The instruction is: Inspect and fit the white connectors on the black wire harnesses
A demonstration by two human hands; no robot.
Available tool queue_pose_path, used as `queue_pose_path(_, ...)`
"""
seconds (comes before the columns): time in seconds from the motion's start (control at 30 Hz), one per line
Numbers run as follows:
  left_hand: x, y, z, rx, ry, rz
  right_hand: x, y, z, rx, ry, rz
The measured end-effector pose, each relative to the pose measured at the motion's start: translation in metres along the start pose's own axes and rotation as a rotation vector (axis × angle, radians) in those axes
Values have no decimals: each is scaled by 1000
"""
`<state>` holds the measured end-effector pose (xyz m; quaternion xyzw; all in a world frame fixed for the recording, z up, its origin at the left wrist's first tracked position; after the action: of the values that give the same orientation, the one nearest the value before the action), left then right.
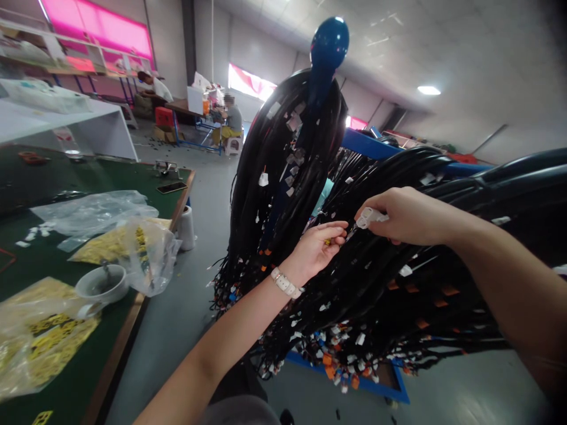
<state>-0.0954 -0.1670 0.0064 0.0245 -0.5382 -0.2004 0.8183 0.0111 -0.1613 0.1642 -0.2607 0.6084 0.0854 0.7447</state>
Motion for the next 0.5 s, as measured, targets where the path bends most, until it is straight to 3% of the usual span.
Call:
queue_pose_path(0.33,3,4,1,21,69,-18,-1,3,-5,59,20,-6)
queue_pose_path(0.5,3,5,3,18,185,-22,-1,6,0,19,38,-52)
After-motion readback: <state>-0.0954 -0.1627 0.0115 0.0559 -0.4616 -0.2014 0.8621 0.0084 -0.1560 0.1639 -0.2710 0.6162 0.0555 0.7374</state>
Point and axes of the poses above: each hand's wrist, its own y-axis towards the middle knuckle, its own x-axis out of the palm, z = x × y, the point moved 1 cm from there along y, towards the middle knuckle, and after that the axes turned 10 degrees about -z, right-handed, at the moved point
